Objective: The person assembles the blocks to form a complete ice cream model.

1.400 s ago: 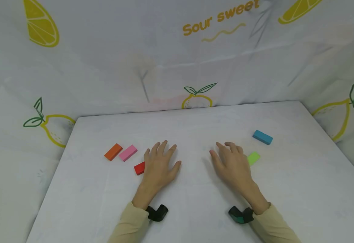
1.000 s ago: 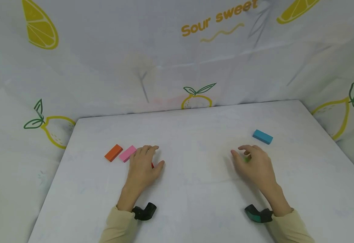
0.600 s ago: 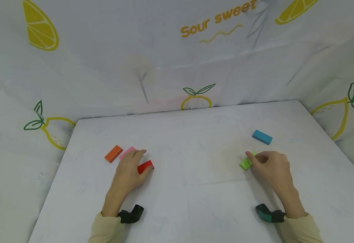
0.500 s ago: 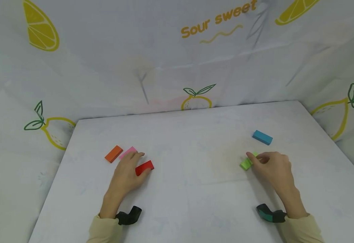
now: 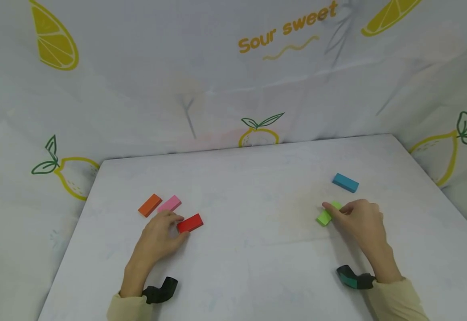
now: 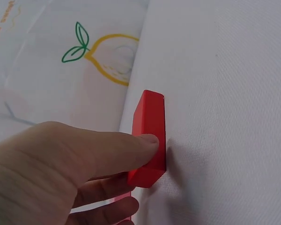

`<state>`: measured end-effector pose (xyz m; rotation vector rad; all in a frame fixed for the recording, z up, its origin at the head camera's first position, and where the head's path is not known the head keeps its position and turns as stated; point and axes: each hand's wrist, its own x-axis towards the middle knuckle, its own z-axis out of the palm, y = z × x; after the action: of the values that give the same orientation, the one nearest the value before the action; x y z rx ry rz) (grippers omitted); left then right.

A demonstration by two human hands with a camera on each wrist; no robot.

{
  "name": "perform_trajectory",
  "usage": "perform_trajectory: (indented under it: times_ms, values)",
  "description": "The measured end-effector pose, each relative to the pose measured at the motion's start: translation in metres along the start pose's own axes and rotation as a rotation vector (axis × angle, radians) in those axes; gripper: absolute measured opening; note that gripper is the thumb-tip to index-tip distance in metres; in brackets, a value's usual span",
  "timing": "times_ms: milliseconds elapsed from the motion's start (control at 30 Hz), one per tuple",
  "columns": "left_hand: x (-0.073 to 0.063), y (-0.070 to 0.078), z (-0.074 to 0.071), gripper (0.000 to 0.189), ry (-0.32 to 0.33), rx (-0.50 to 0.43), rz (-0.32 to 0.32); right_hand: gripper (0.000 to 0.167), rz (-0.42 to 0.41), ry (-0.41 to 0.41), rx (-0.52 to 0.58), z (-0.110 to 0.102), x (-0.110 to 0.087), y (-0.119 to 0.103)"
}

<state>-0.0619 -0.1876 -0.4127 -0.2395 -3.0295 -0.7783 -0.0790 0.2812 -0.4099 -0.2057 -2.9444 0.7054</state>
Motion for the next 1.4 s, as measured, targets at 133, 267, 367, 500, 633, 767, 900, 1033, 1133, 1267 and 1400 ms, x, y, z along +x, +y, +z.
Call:
perform_trajectory:
  times_ms: [133, 267, 367, 500, 633, 767, 900, 1033, 1133, 1267, 1400]
  values:
    - [0.001, -0.001, 0.0, 0.03, -0.019, 0.005, -0.002, 0.05, 0.02, -0.043, 0.001, 0.001, 0.002, -0.003]
    - [0.002, -0.002, 0.0, 0.029, -0.021, 0.0, 0.008, 0.049, 0.019, -0.052, 0.012, 0.003, 0.004, -0.006]
    - [0.002, -0.002, 0.001, 0.031, -0.017, -0.01, 0.024, 0.049, 0.011, -0.052, 0.032, 0.006, 0.004, -0.009]
    - [0.003, -0.001, 0.002, 0.032, -0.005, -0.015, 0.047, 0.05, -0.007, -0.067, 0.055, 0.008, 0.002, -0.014]
    - [0.006, 0.0, 0.004, 0.031, 0.004, -0.018, 0.069, 0.051, -0.035, -0.082, 0.069, 0.011, 0.0, -0.018]
    - [0.01, 0.001, 0.006, 0.032, 0.004, -0.021, 0.078, 0.05, -0.071, -0.094, 0.083, 0.015, -0.002, -0.022]
    - [0.014, 0.003, 0.009, 0.033, 0.011, -0.025, 0.082, 0.047, -0.092, -0.1, 0.1, 0.018, -0.004, -0.027]
    - [0.018, 0.004, 0.016, 0.032, 0.027, -0.052, 0.083, 0.042, -0.1, -0.108, 0.111, 0.022, -0.005, -0.032]
    - [0.021, 0.004, 0.023, 0.032, 0.057, -0.099, 0.086, 0.038, -0.112, -0.113, 0.119, 0.026, -0.006, -0.037]
    - [0.027, 0.003, 0.033, 0.03, 0.106, -0.176, 0.106, 0.037, -0.118, -0.128, 0.139, 0.031, -0.009, -0.044]
    - [0.033, 0.002, 0.042, 0.029, 0.14, -0.235, 0.139, 0.035, -0.119, -0.148, 0.16, 0.037, -0.011, -0.053]
